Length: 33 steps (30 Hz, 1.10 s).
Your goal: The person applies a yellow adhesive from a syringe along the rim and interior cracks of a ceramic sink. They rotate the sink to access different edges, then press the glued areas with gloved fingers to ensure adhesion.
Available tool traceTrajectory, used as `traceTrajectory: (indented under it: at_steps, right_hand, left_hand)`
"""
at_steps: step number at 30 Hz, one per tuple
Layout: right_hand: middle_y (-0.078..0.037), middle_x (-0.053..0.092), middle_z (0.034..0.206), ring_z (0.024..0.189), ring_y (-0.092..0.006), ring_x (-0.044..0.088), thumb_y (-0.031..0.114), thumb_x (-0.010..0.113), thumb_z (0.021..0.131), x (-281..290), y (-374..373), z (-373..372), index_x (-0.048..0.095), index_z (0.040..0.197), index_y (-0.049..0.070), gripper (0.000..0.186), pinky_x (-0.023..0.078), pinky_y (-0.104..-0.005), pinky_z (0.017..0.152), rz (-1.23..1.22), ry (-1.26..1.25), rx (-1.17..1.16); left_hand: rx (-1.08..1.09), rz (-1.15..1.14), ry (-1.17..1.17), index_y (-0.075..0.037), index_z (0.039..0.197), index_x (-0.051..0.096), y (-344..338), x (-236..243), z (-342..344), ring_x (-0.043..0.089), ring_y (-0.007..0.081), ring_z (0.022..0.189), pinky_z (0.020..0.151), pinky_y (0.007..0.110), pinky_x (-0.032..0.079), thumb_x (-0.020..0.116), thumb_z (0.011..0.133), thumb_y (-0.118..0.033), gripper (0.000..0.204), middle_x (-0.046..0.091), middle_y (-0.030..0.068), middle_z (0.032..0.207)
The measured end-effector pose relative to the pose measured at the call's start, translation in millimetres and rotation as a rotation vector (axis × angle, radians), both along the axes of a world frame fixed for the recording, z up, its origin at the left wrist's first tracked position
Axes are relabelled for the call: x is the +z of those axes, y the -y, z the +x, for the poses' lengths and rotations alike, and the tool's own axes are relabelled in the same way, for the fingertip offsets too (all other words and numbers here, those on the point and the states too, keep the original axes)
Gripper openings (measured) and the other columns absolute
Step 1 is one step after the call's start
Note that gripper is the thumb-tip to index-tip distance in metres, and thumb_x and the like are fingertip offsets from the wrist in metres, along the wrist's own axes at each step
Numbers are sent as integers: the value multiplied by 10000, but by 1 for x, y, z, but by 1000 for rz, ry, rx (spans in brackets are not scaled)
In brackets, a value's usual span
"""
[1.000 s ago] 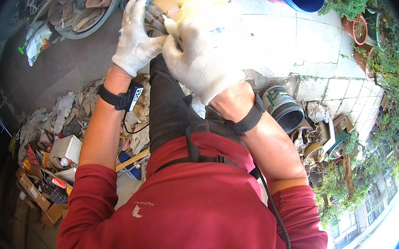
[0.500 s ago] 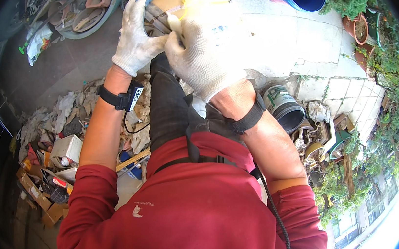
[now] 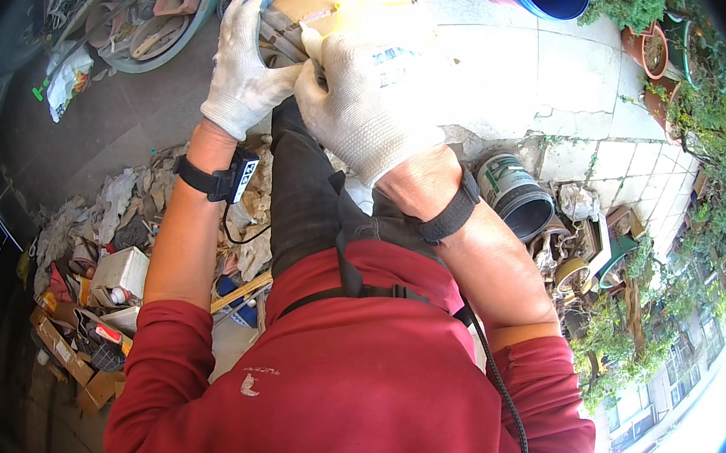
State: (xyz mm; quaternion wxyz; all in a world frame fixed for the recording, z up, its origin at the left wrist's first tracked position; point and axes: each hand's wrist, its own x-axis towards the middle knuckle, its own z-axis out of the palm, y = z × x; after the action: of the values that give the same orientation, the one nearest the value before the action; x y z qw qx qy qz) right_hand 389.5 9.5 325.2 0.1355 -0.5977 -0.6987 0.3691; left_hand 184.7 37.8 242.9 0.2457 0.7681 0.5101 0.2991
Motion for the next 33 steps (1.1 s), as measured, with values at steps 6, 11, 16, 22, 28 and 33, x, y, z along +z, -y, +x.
traceTrajectory:
  at_steps: [6, 11, 16, 22, 28, 33]
  right_hand:
    - [-135, 685, 921, 796, -309, 677, 93, 700, 912, 3, -2, -2, 688, 1052, 37, 151, 545, -411, 689, 38, -67, -28]
    - [-139, 670, 834, 698, -306, 663, 74, 697, 895, 21, 7, -15, 691, 968, 25, 89, 531, -410, 619, 101, -122, -70]
    - [-141, 667, 771, 649, -298, 651, 82, 689, 904, 24, 2, -20, 692, 932, 20, 68, 524, -409, 598, 113, -148, -102]
    - [-146, 648, 694, 580, -267, 628, 139, 702, 924, 22, -1, -1, 701, 882, 9, 136, 506, -392, 570, 115, 31, -135]
    - [-140, 645, 663, 553, -244, 618, 173, 708, 940, 16, -3, 11, 692, 866, 14, 176, 499, -375, 560, 137, -20, -243]
    - [-147, 660, 663, 558, -257, 639, 191, 683, 951, 13, 0, 6, 681, 851, 13, 204, 502, -388, 554, 158, 31, -182]
  left_hand:
    - [-5, -8, 1, -52, 1500, 473, 0, -1, -1, 420, 413, 1419, 1210, 509, 344, 862, 659, -729, 1148, 464, 207, 1512]
    - [6, -17, 8, -63, 1499, 476, 1, -1, 0, 420, 415, 1423, 1208, 507, 349, 876, 659, -684, 1119, 468, 205, 1508]
    - [0, -23, -2, -73, 1507, 469, 0, 0, 0, 422, 417, 1426, 1210, 501, 358, 907, 657, -616, 1100, 471, 206, 1500]
    - [14, -52, -40, -65, 1508, 459, 2, 9, 0, 434, 416, 1425, 1207, 504, 376, 976, 584, -578, 1177, 452, 231, 1509]
    - [46, -154, -39, -88, 1561, 422, 6, 18, 3, 353, 382, 1535, 1230, 491, 373, 977, 622, -540, 1181, 431, 182, 1598]
    - [30, -132, -41, -87, 1559, 428, 3, 22, 2, 404, 374, 1501, 1222, 478, 387, 983, 640, -489, 1147, 425, 181, 1598]
